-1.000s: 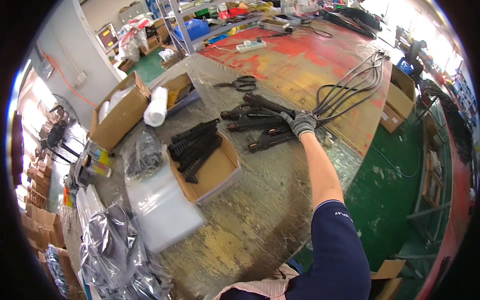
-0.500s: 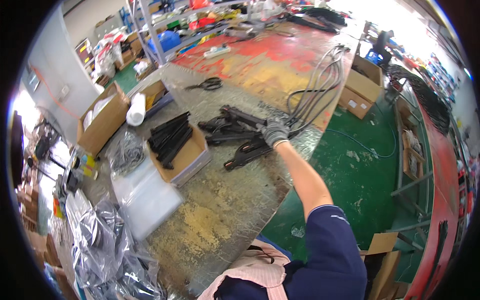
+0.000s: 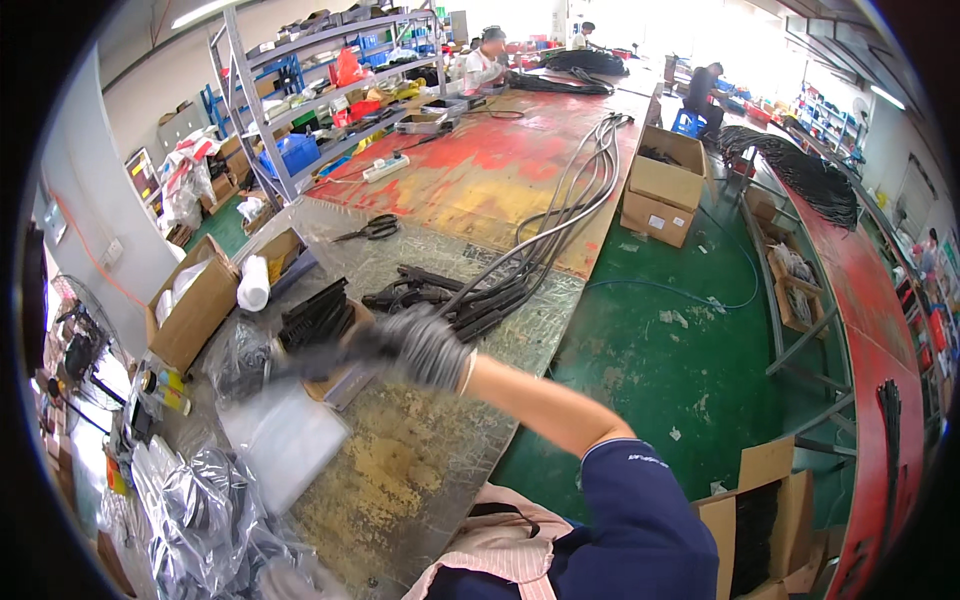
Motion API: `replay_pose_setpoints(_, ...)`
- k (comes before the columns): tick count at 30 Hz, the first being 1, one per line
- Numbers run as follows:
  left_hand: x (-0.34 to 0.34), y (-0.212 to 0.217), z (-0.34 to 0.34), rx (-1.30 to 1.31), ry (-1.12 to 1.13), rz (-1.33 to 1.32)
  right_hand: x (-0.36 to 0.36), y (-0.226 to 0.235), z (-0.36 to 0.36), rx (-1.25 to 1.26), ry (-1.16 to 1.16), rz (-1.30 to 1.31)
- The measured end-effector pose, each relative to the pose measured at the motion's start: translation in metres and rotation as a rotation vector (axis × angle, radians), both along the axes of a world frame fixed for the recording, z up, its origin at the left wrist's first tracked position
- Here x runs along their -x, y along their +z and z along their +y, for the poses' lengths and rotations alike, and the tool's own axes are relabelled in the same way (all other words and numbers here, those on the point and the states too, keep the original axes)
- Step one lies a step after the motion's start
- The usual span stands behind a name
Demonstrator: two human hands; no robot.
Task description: The person packs welding cables with electrode holders and chipping hammer brushes into plastic bags by hand and places the packaged sets onto a stack.
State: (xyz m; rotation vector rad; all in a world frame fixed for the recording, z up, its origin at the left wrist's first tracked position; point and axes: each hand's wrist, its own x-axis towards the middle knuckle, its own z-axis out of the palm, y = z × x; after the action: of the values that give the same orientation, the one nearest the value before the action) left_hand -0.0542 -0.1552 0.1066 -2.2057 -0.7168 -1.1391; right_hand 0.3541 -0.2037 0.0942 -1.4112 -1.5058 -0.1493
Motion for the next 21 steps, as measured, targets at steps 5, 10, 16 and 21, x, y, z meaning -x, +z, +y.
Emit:
replay_pose_setpoints(5,-0.06,0.012,-0.025,0.082,-0.006,0.05,0.144,0.056,-0.008,0.395,0.118,-0.584)
replay_pose_setpoints(10,-0.077,-0.012,-0.007,0.771,0.179,0.432,0.149,0.052,0.022,1.077,0.467,-0.417)
replay_pose_setpoints(16,-0.06,-0.048,0.02,0.988,-0.11,0.211,0.142,0.057,0.036,1.226,0.428,-0.483)
replay_pose_setpoints(21,-0.049,-0.036,0.046,1.356,-0.273,0.247,0.089,0.067,0.022,1.091,0.352,-0.376)
